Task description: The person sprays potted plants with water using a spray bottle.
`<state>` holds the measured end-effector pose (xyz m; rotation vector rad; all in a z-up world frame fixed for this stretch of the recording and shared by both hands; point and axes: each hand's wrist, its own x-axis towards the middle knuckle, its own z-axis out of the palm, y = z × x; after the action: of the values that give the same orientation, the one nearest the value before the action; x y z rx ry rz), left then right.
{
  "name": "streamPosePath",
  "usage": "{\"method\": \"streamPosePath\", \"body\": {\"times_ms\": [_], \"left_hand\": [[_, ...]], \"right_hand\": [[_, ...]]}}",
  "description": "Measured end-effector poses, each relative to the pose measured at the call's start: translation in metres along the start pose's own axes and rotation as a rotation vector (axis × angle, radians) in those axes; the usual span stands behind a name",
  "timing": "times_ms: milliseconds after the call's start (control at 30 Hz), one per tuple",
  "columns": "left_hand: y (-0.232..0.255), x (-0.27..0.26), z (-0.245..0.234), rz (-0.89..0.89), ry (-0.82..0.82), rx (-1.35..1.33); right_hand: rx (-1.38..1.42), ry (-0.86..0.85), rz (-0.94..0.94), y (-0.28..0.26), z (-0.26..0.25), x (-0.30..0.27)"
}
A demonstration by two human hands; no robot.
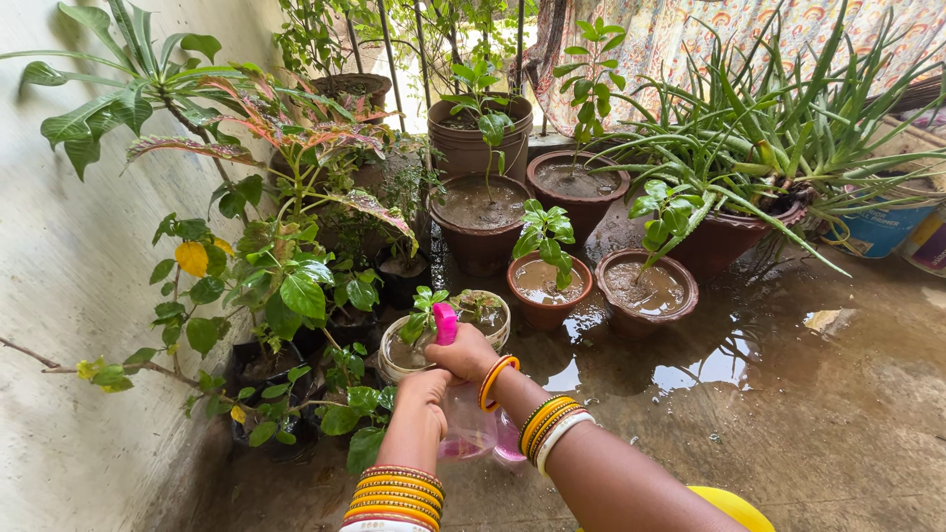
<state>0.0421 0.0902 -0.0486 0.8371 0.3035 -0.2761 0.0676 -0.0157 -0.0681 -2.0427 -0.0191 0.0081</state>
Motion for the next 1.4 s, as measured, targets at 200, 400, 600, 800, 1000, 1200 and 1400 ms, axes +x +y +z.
{"method": "streamPosePath", "body": {"times_ms": [200, 400, 600, 800, 1000, 1200, 1400], "left_hand": [[0.0, -0.002, 0.001, -0.014, -0.001, 0.011], [-0.004, -0.003, 0.0, -0.041, 0.003, 0.028], [-0.013, -0.005, 0.005, -0.087, -0.001, 0.066], [-0.022, -0.008, 0.011, -0.143, 0.012, 0.096], [-0.03, -0.014, 0.016, -0.216, 0.038, 0.172], [-0.033, -0.016, 0.017, -0.235, 0.041, 0.189], [-0.035, -0.018, 0.024, -0.246, 0.035, 0.218]], "right_hand": [[-0.039, 0.043, 0.05, -0.008, 0.0, -0.001], [0.024, 0.031, 0.079, -0.01, -0.004, -0.008], [-0.152, 0.134, 0.057, -0.011, -0.013, -0.004], [-0.195, 0.146, 0.119, -0.011, -0.027, -0.013], [-0.274, 0.185, 0.106, -0.016, -0.032, -0.015], [-0.317, 0.143, 0.193, -0.009, -0.037, -0.015], [-0.325, 0.147, 0.2, -0.017, -0.044, -0.019]]}}
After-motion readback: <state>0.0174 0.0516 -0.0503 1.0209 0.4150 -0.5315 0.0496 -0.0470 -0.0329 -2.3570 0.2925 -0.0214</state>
